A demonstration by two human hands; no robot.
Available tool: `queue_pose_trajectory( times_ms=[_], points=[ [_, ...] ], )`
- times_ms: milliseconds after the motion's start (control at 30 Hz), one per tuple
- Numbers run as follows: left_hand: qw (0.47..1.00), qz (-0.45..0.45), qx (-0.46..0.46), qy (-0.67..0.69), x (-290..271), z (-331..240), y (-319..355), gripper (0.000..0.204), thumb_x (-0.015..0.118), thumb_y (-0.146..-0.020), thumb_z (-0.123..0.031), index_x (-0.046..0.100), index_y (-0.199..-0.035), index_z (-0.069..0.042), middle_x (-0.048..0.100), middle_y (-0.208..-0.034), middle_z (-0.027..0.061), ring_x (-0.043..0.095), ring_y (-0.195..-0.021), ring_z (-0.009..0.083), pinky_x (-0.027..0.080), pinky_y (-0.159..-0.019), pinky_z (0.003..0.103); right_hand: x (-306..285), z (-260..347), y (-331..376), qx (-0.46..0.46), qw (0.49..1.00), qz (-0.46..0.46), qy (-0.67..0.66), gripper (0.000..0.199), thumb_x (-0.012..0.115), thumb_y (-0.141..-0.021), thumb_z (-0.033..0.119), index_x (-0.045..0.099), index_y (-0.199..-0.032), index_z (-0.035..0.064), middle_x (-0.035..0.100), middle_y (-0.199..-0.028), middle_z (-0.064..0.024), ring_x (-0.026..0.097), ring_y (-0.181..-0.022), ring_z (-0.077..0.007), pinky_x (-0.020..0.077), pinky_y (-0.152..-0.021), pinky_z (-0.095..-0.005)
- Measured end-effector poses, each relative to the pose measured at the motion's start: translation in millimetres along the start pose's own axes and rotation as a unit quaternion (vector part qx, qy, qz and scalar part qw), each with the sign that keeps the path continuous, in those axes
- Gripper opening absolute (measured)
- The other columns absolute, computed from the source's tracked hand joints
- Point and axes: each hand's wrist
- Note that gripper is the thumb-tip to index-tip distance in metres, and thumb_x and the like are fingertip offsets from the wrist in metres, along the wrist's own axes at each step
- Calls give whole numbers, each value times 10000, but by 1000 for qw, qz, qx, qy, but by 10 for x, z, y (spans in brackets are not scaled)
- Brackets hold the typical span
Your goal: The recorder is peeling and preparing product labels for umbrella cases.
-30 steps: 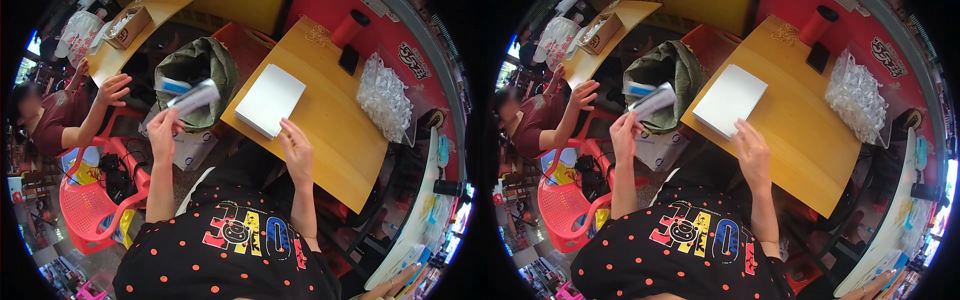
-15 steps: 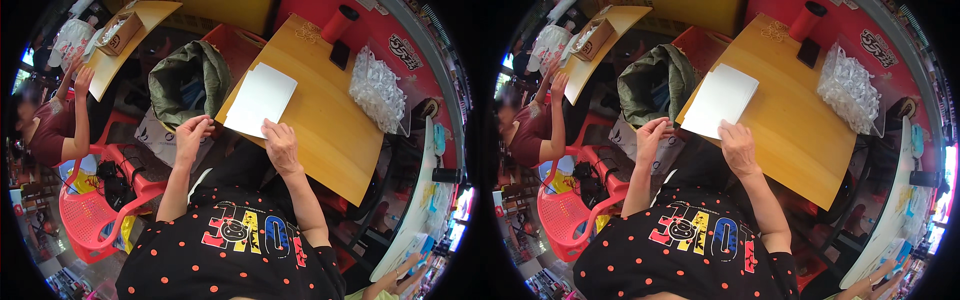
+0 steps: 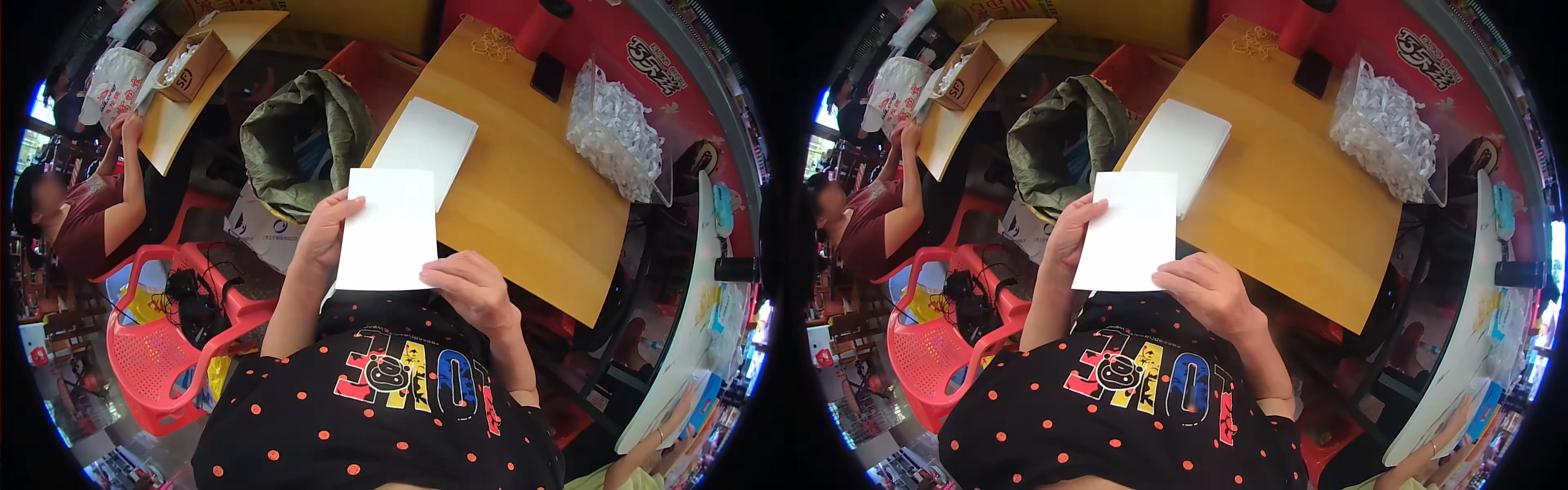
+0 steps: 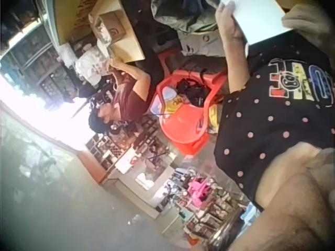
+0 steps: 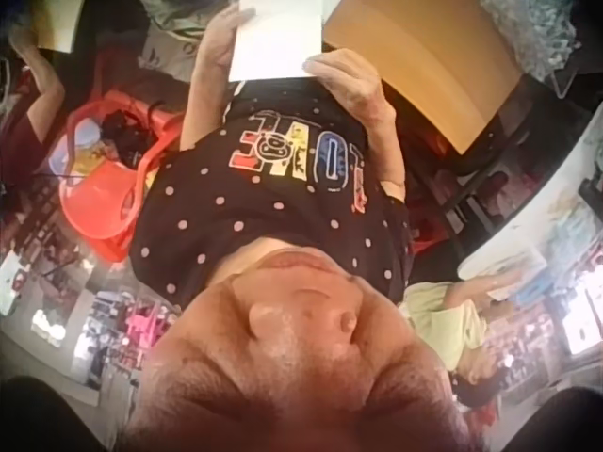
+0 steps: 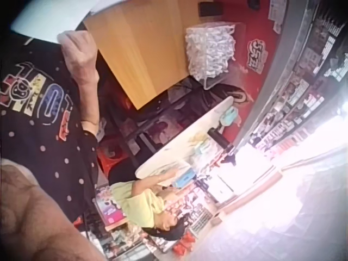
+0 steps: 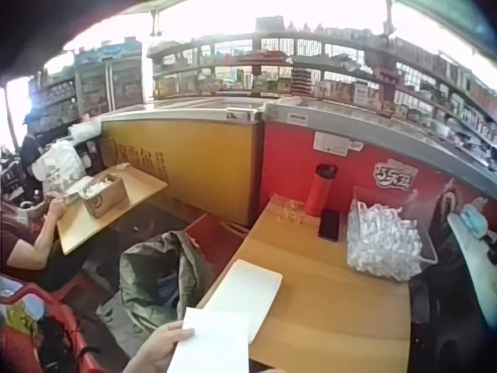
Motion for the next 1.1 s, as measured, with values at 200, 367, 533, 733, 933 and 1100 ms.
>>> queue_pose_trajectory(
  times_ms=[200,367,533,733,933,1100],
  points=[
    [962,24,108,-248,392,69,248,276,491,-838,84,647,-1063,47,652,-1086,134,646,-956,204,481,-905,306,-103,-24,160,352,876,-160,-288,35,682,-802,19,682,-833,3,646,-745,-34,584,-694,-98,436,-650,-219],
    [764,97,322,-551,580,21,288,418,540,-681,158,682,-1027,-30,649,-1118,135,615,-1059,261,475,-912,315,-52,-324,173,381,792,-247,-408,58,683,-816,77,683,-837,23,639,-868,-41,577,-810,-104,434,-772,-235],
    [644,170,429,-610,630,-9,243,384,530,-664,167,696,-952,-25,658,-1088,146,628,-1039,314,505,-872,365,61,-513,219,408,762,-184,-467,93,677,-831,95,685,-865,9,643,-1019,-88,592,-925,-133,454,-863,-289],
    [670,83,399,-621,637,17,224,356,523,-744,144,665,-1022,-25,650,-1097,132,604,-1081,284,478,-919,344,158,-484,215,377,813,-249,-367,41,666,-835,31,681,-859,3,658,-944,-62,613,-807,-123,483,-769,-251],
    [937,-86,191,-279,476,168,243,254,517,-903,0,579,-1144,49,657,-929,90,629,-716,103,465,-578,167,5,-364,140,329,888,-243,-209,45,696,-799,0,677,-839,-10,634,-817,-34,588,-745,-91,457,-686,-214],
    [988,12,-76,-134,445,61,247,262,580,-902,-72,579,-1120,75,653,-829,107,583,-468,97,307,-315,150,-18,-399,176,327,881,-207,-271,29,698,-783,-23,686,-808,-14,648,-846,-46,598,-732,-90,474,-654,-203]
  ],
)
Point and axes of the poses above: each hand's wrist, its own y-axis away from the middle knuckle, its own x-axis out of the palm, z = x × y
